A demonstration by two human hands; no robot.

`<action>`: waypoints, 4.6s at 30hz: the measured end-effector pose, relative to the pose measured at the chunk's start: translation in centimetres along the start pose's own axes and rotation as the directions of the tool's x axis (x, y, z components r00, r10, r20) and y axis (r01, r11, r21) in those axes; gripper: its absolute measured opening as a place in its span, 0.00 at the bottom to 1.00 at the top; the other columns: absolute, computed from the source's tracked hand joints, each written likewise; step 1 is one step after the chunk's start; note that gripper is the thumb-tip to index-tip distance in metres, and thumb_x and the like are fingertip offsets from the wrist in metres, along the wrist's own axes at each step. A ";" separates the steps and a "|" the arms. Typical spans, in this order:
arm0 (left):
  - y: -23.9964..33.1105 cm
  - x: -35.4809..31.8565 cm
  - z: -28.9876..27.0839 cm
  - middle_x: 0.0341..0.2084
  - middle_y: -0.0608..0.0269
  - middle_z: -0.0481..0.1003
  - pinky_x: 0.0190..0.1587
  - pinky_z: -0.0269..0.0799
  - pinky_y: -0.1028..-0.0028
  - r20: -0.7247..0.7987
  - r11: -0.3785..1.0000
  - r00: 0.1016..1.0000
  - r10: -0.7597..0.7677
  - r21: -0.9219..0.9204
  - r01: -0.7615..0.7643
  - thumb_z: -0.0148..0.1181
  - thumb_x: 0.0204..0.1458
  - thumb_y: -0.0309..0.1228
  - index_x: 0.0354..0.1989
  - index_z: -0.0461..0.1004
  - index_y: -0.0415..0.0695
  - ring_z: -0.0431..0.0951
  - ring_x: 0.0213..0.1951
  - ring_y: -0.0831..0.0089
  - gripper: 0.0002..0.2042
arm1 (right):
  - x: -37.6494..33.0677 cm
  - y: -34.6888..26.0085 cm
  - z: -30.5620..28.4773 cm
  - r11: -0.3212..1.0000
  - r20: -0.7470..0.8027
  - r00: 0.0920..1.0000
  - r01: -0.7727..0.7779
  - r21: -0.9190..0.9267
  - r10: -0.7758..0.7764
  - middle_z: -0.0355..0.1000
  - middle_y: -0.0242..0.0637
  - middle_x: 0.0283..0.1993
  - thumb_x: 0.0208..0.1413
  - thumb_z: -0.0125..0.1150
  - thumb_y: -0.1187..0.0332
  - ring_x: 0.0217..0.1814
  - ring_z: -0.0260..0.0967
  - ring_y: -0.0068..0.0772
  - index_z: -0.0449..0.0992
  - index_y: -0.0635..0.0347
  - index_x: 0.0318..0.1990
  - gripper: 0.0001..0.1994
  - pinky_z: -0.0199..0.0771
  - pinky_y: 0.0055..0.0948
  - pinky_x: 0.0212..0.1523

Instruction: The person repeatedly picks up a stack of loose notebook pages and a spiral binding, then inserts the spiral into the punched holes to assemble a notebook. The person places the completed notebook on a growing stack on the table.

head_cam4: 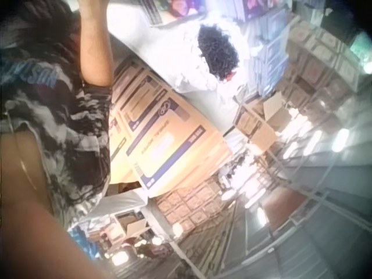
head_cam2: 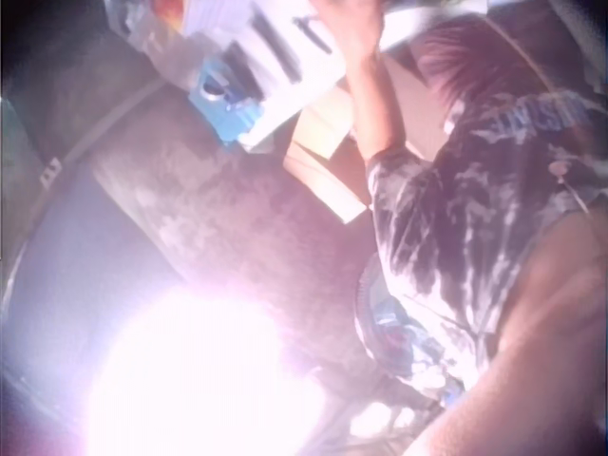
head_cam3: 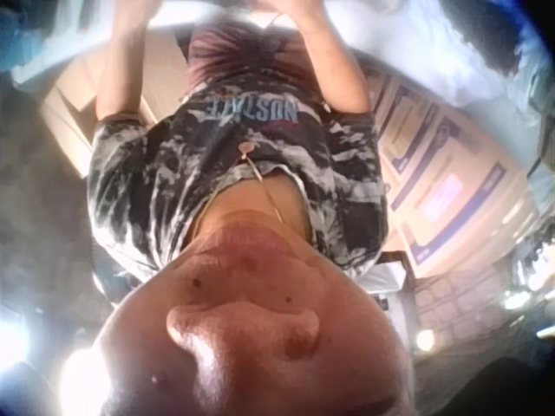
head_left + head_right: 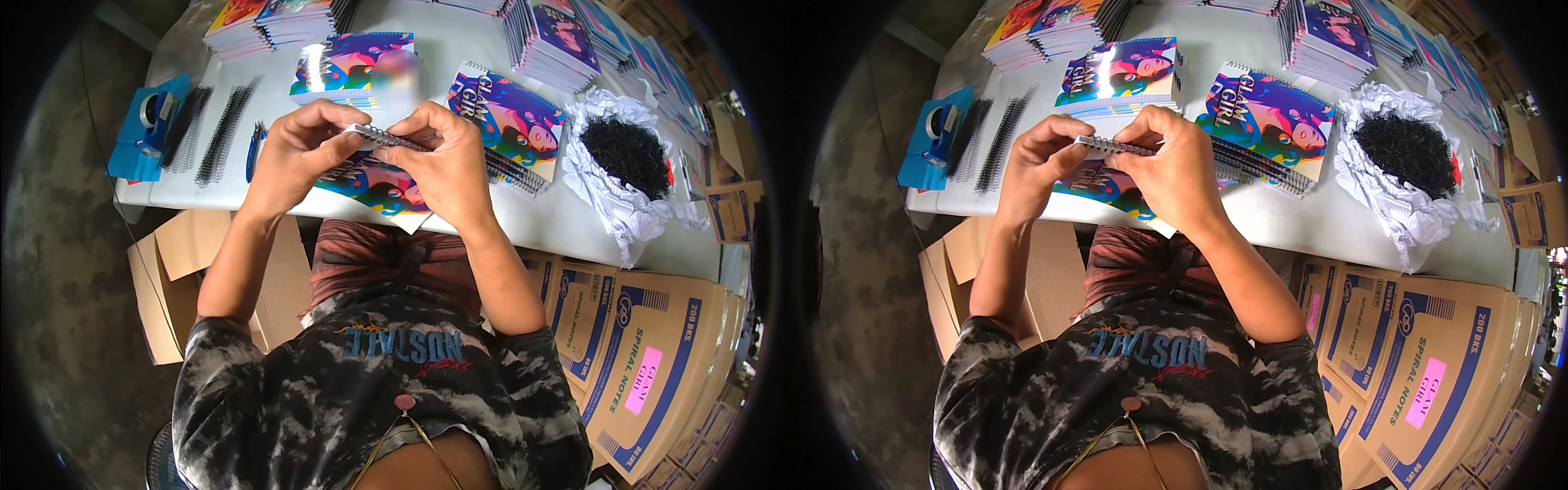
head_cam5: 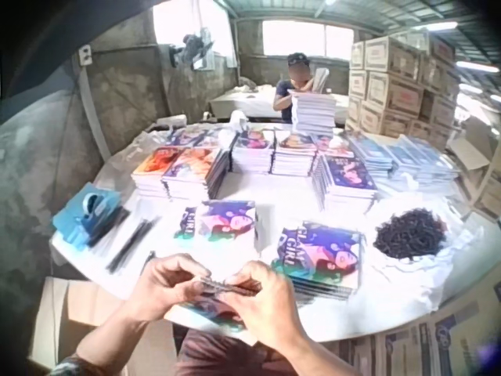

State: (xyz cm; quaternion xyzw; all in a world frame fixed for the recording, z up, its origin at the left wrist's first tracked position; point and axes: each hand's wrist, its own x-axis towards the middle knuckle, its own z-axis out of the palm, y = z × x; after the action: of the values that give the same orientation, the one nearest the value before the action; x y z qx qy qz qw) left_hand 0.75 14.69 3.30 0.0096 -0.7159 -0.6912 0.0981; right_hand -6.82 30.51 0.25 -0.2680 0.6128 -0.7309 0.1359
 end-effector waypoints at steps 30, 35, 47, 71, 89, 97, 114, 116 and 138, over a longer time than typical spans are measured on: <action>-13.7 11.0 10.6 0.26 0.54 0.76 0.32 0.71 0.70 -0.284 0.795 0.919 0.274 0.605 -0.050 0.57 0.50 0.40 0.37 0.73 0.40 0.77 0.28 0.61 0.15 | -4.7 10.3 -13.2 0.940 -0.761 0.574 0.045 -0.339 -0.302 0.65 0.46 0.51 0.56 0.53 0.69 0.48 0.64 0.29 0.60 0.71 0.55 0.21 0.65 0.27 0.47; -13.7 10.3 10.4 0.22 0.61 0.75 0.25 0.69 0.75 -0.353 0.764 0.850 0.391 0.640 -0.085 0.60 0.48 0.38 0.33 0.74 0.41 0.74 0.22 0.70 0.13 | -4.7 10.5 -13.2 0.957 -0.759 0.601 0.034 -0.289 -0.251 0.66 0.45 0.51 0.56 0.53 0.70 0.46 0.65 0.25 0.61 0.71 0.56 0.21 0.67 0.23 0.44; -10.1 5.4 -4.7 0.40 0.52 0.74 0.44 0.69 0.70 -0.014 0.331 0.975 0.224 0.942 -0.063 0.54 0.51 0.26 0.47 0.71 0.46 0.75 0.42 0.61 0.14 | -6.3 9.3 -9.9 0.669 -0.437 0.617 0.203 -0.715 -0.654 0.46 0.55 0.65 0.53 0.53 0.70 0.70 0.39 0.43 0.47 0.72 0.61 0.31 0.37 0.45 0.65; -9.9 11.0 -3.3 0.32 0.57 0.77 0.38 0.71 0.67 0.086 0.266 0.993 0.076 0.959 -0.104 0.61 0.43 0.36 0.45 0.74 0.52 0.77 0.34 0.61 0.17 | -5.2 11.7 -0.8 0.998 -0.004 0.999 -0.049 0.041 0.049 0.71 0.43 0.44 0.54 0.53 0.75 0.48 0.69 0.32 0.64 0.65 0.54 0.18 0.68 0.28 0.50; -4.1 -1.6 3.6 0.43 0.63 0.68 0.50 0.63 0.74 -0.375 0.825 0.922 0.098 -0.487 -0.286 0.48 0.57 0.31 0.52 0.60 0.40 0.68 0.46 0.76 0.16 | -2.5 5.8 -2.0 0.602 -0.291 0.953 0.186 0.777 0.081 0.69 0.36 0.43 0.50 0.59 0.75 0.47 0.66 0.27 0.69 0.61 0.43 0.12 0.62 0.27 0.53; -10.9 -0.6 -2.4 0.39 0.58 0.71 0.46 0.64 0.75 -0.296 0.990 0.946 -0.133 -0.085 0.112 0.51 0.38 0.19 0.45 0.66 0.35 0.70 0.41 0.73 0.20 | -2.4 6.7 -4.3 0.989 -0.108 0.993 0.055 0.139 -0.040 0.73 0.32 0.32 0.44 0.65 0.76 0.34 0.69 0.19 0.72 0.65 0.38 0.13 0.70 0.20 0.39; -13.4 1.7 -8.2 0.38 0.55 0.72 0.44 0.65 0.63 -0.114 0.226 0.976 0.183 0.972 0.071 0.55 0.45 0.30 0.42 0.71 0.43 0.70 0.42 0.59 0.14 | -2.3 6.7 -6.6 0.990 0.086 0.989 0.122 -0.063 -0.117 0.73 0.36 0.43 0.48 0.60 0.78 0.39 0.67 0.17 0.74 0.66 0.44 0.14 0.67 0.18 0.40; -12.7 3.6 -13.7 0.40 0.54 0.71 0.45 0.64 0.58 -0.389 0.180 0.894 0.223 0.918 0.354 0.55 0.47 0.36 0.43 0.71 0.45 0.69 0.45 0.55 0.15 | -2.1 6.8 -6.6 0.983 0.105 0.984 0.156 -0.096 -0.146 0.74 0.36 0.42 0.49 0.59 0.78 0.38 0.68 0.18 0.73 0.67 0.45 0.14 0.68 0.18 0.40; -8.0 5.7 -25.0 0.35 0.56 0.76 0.41 0.69 0.61 -0.607 0.014 0.762 0.225 0.784 0.621 0.47 0.51 0.50 0.39 0.77 0.56 0.75 0.39 0.54 0.17 | -1.7 6.6 -6.0 0.984 0.035 0.991 0.132 -0.122 -0.128 0.72 0.38 0.47 0.49 0.60 0.77 0.46 0.67 0.21 0.72 0.68 0.47 0.16 0.64 0.22 0.50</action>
State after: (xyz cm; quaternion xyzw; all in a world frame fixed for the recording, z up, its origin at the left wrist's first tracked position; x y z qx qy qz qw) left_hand -1.99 -11.19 -3.23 0.3971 -0.9010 0.0349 0.1710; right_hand -9.62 34.98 -7.22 -0.3251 0.6365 -0.6949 0.0791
